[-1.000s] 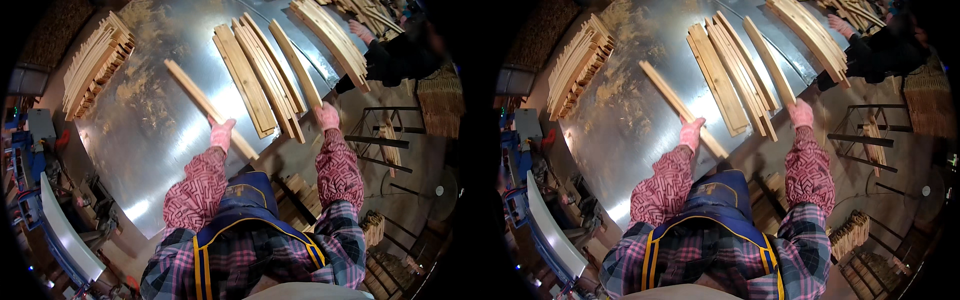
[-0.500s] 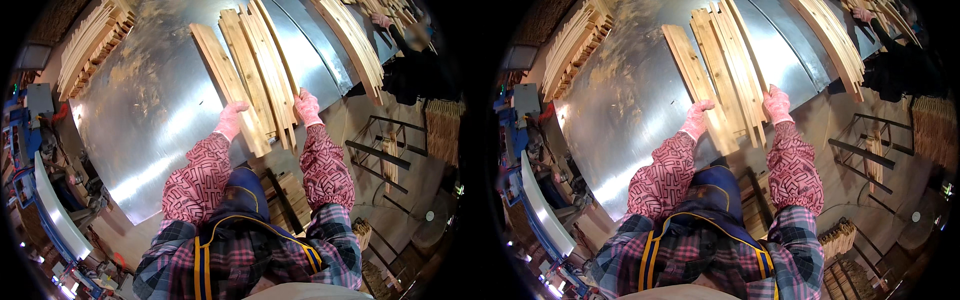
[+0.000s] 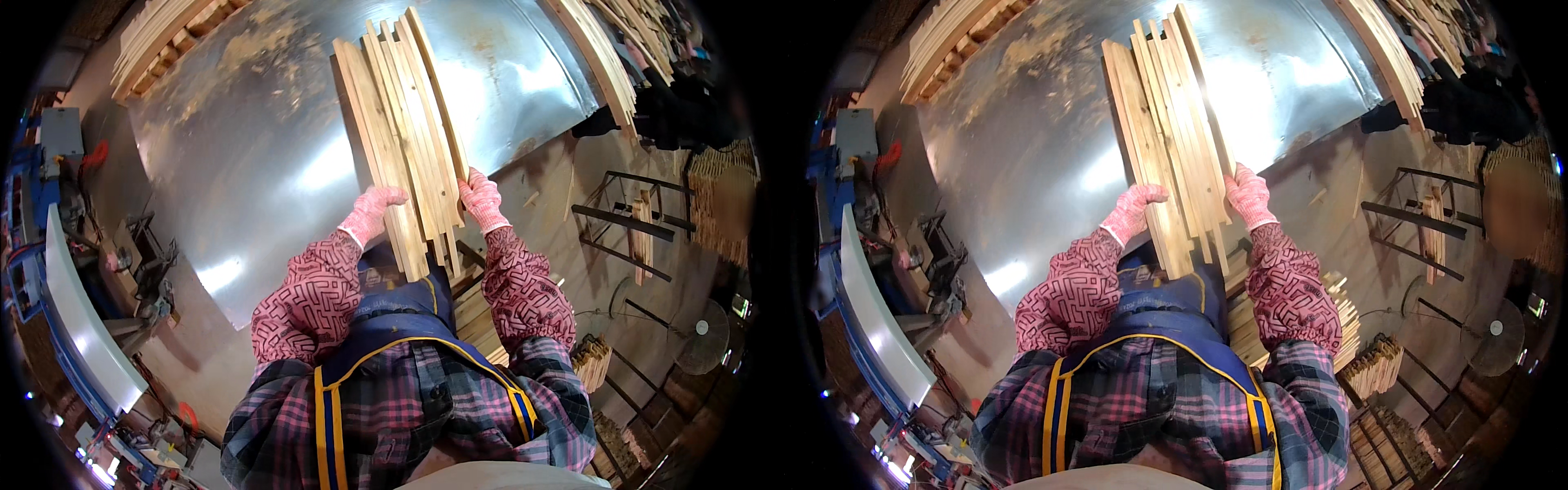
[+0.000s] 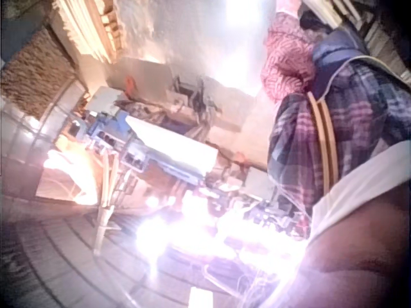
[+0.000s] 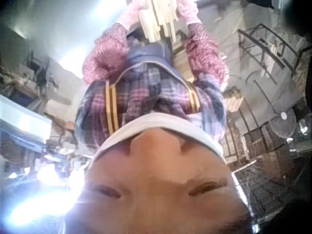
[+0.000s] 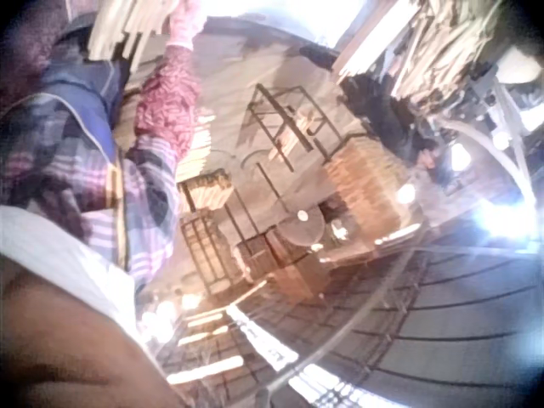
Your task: The person gathers thin wooden planks from a metal table and stacks them onto a conveyor belt. They repeatedly pick up bundles of planks, align them, and place them onto the moving belt in a workshop environment.
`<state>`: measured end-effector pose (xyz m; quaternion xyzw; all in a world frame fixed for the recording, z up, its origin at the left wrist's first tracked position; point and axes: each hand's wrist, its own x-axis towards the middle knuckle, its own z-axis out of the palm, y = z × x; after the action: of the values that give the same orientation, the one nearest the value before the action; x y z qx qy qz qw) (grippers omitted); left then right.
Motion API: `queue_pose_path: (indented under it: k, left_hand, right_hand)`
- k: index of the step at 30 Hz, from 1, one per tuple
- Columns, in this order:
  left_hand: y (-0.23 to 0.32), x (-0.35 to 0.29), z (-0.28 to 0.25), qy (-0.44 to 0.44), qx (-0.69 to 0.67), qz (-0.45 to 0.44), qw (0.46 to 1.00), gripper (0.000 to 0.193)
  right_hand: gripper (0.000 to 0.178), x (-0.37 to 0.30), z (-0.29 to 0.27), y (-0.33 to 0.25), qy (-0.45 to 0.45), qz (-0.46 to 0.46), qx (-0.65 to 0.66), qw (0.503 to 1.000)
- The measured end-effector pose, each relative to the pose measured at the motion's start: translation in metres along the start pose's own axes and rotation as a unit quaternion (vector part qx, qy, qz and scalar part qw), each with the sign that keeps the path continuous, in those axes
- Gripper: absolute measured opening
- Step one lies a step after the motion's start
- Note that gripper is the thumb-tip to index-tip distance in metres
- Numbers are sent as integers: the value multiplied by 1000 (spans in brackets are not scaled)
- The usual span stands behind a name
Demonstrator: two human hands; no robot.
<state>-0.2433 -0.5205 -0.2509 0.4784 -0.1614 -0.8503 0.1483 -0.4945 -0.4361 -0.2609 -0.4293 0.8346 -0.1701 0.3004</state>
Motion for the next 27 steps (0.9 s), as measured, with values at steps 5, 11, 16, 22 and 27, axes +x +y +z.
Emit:
queue_pose_path:
  k: [5,11,16,22,27]
  left_hand:
    - [-18,-75,-97,73,12,11,997,17]
    - [-15,-144,-188,102,54,24,993,30]
    - [-26,-126,-222,154,400,28,903,44]
    - [-13,-131,-200,155,421,-27,893,133]
    - [-42,-142,-174,263,393,29,880,141]
  right_hand:
    - [38,-58,79,-58,-27,-79,-43,996]
    - [47,-106,152,-130,-79,-84,-122,986]
    - [55,-92,136,-136,-232,-92,-110,962]
    - [66,-84,158,-105,-197,-38,-53,978]
    - [62,-98,154,-108,-162,-27,-69,984]
